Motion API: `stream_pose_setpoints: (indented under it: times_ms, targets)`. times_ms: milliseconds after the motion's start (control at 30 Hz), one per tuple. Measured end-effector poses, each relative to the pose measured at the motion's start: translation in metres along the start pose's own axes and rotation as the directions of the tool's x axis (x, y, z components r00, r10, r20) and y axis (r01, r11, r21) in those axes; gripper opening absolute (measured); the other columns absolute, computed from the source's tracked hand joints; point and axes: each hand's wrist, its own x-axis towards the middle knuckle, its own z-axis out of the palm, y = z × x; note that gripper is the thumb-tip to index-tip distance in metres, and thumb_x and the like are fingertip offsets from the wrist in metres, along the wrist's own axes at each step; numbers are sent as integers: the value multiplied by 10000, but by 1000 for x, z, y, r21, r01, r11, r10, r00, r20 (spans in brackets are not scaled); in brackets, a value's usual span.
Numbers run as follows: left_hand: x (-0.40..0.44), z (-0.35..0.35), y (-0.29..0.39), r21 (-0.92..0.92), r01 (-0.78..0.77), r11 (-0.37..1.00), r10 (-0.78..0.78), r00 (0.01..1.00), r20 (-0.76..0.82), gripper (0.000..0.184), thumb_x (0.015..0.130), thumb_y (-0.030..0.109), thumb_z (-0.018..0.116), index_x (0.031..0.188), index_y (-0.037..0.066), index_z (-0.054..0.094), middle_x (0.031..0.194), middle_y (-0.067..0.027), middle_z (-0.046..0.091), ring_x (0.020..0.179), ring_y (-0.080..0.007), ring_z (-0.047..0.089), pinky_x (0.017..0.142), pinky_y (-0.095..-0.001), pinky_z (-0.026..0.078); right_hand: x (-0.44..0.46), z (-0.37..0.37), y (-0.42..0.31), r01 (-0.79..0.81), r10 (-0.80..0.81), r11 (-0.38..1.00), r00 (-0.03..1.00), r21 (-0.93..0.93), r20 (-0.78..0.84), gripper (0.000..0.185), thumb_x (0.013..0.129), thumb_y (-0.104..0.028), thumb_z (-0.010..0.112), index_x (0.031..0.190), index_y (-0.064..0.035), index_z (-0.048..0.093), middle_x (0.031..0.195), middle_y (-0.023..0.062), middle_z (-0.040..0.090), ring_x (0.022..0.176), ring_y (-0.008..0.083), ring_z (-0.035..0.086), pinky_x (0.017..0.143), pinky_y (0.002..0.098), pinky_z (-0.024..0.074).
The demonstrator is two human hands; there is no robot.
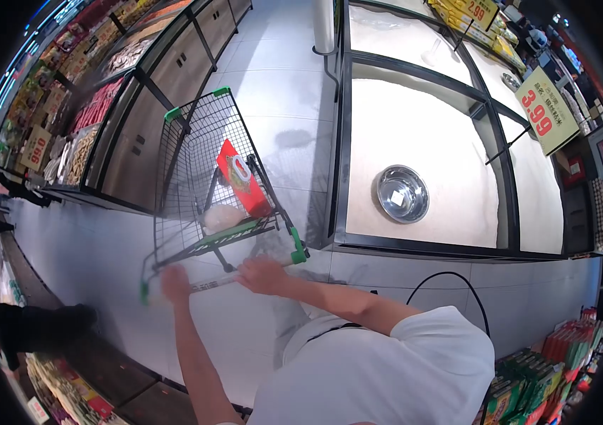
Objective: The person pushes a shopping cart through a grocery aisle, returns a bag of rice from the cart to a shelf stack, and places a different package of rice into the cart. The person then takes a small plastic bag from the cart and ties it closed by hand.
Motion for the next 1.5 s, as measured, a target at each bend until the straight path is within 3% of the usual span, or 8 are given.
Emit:
stream_pose_setpoints:
  times_ms: [333, 533, 667, 833, 967, 1200, 1300, 1500]
  targets:
    - [179, 75, 19, -220, 11, 975, 12, 995, 100, 269, 880, 232, 607, 682, 51, 593, 697, -103, 586, 682, -341, 588, 626, -475, 441, 135, 37, 75, -173, 174, 985, 983, -22, 58, 335, 942, -354, 559, 763, -77, 618, 710, 90, 607, 673, 276, 630, 649, 401, 486]
    - [273, 124, 61, -225, -106, 969, 147, 973, 176, 329, 903, 286, 560, 696, 45, 643, 739, -147, 631, 698, -345, 616, 642, -446, 477, 197, 25, 142, -295, 303, 948, 952, -124, 48, 302, 931, -355, 555, 781, -100, 620, 718, 75, 607, 695, 289, 622, 657, 425, 487]
    - [329, 157, 98, -221, -142, 965, 198, 947, 255, 317, 886, 263, 560, 716, 14, 656, 739, -165, 635, 704, -353, 623, 662, -457, 482, 233, 14, 190, -313, 300, 939, 948, -144, -106, 368, 945, -362, 531, 710, -92, 620, 644, 72, 592, 610, 280, 622, 627, 428, 493]
    - [387, 187, 148, -186, -45, 982, 111, 926, 360, 317, 880, 283, 571, 783, 5, 690, 831, -195, 679, 793, -378, 660, 728, -466, 505, 269, 5, 251, -352, 340, 918, 935, -180, -96, 361, 929, -357, 549, 682, -101, 608, 638, 69, 592, 608, 267, 628, 611, 419, 496]
    - [439, 259, 164, -197, -170, 965, 215, 947, 238, 373, 902, 343, 565, 697, 39, 632, 722, -144, 637, 709, -372, 621, 643, -491, 468, 301, -9, 306, -387, 365, 906, 919, -172, -147, 333, 915, -347, 554, 696, -101, 605, 635, 82, 587, 573, 294, 605, 574, 449, 481]
    - [510, 304, 239, -259, -199, 945, 282, 898, 337, 367, 899, 339, 522, 761, 35, 673, 794, -146, 655, 749, -382, 627, 684, -496, 477, 340, -24, 393, -440, 382, 874, 885, -205, -267, 370, 908, -357, 569, 638, -105, 597, 602, 71, 596, 539, 284, 602, 570, 427, 498]
    - [521, 332, 256, -143, -218, 965, 257, 889, 380, 374, 902, 350, 508, 765, 47, 678, 794, -135, 657, 780, -375, 632, 705, -489, 479, 344, -27, 427, -453, 423, 869, 889, -197, -176, 363, 905, -344, 561, 636, -105, 600, 620, 73, 610, 580, 279, 627, 590, 418, 510]
    - [586, 390, 331, -241, -321, 916, 392, 843, 368, 375, 906, 346, 497, 757, 54, 677, 820, -111, 659, 756, -373, 628, 681, -495, 475, 382, -49, 503, -559, 513, 794, 827, -238, -229, 356, 899, -332, 562, 637, -98, 619, 624, 71, 618, 597, 269, 643, 584, 405, 516]
